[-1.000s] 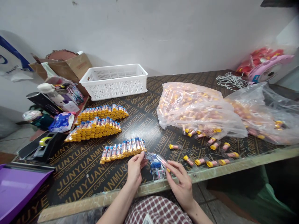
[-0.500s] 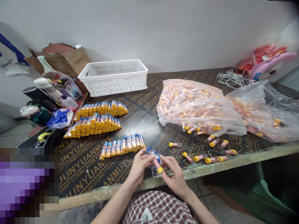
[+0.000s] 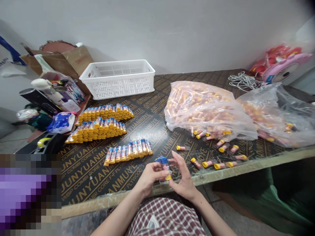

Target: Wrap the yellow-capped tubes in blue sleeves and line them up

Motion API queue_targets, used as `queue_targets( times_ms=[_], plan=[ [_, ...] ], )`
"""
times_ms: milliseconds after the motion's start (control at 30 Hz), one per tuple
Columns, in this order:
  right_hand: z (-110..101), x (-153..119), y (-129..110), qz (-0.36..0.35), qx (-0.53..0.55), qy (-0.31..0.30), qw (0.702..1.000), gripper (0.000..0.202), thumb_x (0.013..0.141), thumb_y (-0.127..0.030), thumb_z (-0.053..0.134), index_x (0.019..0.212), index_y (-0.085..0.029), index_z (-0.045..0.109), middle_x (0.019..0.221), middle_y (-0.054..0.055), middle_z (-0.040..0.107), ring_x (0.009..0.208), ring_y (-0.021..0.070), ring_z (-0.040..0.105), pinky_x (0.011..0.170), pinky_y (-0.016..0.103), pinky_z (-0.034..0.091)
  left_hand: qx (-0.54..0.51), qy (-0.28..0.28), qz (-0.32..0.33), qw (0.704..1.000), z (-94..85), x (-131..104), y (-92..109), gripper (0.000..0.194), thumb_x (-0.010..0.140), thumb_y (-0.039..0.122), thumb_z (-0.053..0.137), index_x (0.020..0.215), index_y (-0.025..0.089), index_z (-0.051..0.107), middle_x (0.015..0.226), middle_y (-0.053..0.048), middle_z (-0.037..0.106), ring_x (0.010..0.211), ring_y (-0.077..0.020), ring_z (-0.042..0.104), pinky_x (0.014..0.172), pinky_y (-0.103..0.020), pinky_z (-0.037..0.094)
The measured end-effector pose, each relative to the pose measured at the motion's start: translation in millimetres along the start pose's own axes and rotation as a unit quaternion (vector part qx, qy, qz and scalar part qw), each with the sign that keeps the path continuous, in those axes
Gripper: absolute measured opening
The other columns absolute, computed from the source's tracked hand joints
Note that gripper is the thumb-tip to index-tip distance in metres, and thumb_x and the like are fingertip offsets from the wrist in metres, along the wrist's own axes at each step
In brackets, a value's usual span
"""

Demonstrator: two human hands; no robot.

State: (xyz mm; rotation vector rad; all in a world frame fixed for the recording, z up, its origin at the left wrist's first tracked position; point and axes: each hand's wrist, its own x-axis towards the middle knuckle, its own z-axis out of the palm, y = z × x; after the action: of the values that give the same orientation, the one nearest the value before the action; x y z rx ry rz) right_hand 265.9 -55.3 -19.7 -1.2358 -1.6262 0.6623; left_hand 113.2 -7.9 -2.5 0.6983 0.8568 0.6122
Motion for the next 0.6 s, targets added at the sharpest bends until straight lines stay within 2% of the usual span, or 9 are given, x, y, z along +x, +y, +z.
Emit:
queue_targets(
  times_ms=[100,200,367,600],
  plan=[
    [-3.7,3.0,-2.6,-0.003,0.015,-0.052,0.999,0.085,0.064,-0.005,0.050,0.141,-0.027,0.022,0.145,0.007,0.028,0.124,0.0246,0.041,0.099,0.041,0.043,0.005,-0.017,-0.009,1.000,3.5,-2.6,0.8,0.031,0.058,0.028,0.080,0.077,0.008,0.069,0.069,-0.005,0.064,0.059,-0.0084,0.055,0.059,-0.020,0.044],
    [-5.6,4.2,-3.4,-0.011,0.030,-0.085,0.996,0.084,0.062,-0.004,0.049,0.140,-0.025,0.024,0.140,0.007,0.038,0.127,0.0243,0.040,0.104,0.041,0.038,-0.004,-0.027,-0.004,1.000,5.7,-3.4,2.7,0.029,0.066,0.036,0.074,0.069,0.008,0.067,0.063,-0.003,0.060,0.054,-0.0068,0.051,0.055,-0.019,0.041],
    [-4.6,3.6,-2.4,-0.015,0.051,-0.081,0.995,0.082,0.059,-0.005,0.050,0.137,-0.023,0.029,0.135,0.009,0.044,0.123,0.0245,0.046,0.103,0.039,0.040,-0.029,-0.015,0.009,0.999,7.9,-2.3,2.9,0.030,0.060,0.036,0.078,0.071,0.010,0.068,0.065,-0.002,0.060,0.056,-0.0082,0.051,0.059,-0.022,0.042],
    [0.0,1.0,-1.1,0.002,0.100,-0.061,0.993,0.084,0.058,-0.003,0.049,0.137,-0.023,0.028,0.133,0.010,0.045,0.121,0.0241,0.048,0.101,0.039,0.043,-0.035,0.011,-0.006,0.999,10.0,-3.2,1.2,0.035,0.055,0.035,0.081,0.074,0.008,0.069,0.068,-0.006,0.064,0.057,-0.0109,0.055,0.058,-0.024,0.043]
  ],
)
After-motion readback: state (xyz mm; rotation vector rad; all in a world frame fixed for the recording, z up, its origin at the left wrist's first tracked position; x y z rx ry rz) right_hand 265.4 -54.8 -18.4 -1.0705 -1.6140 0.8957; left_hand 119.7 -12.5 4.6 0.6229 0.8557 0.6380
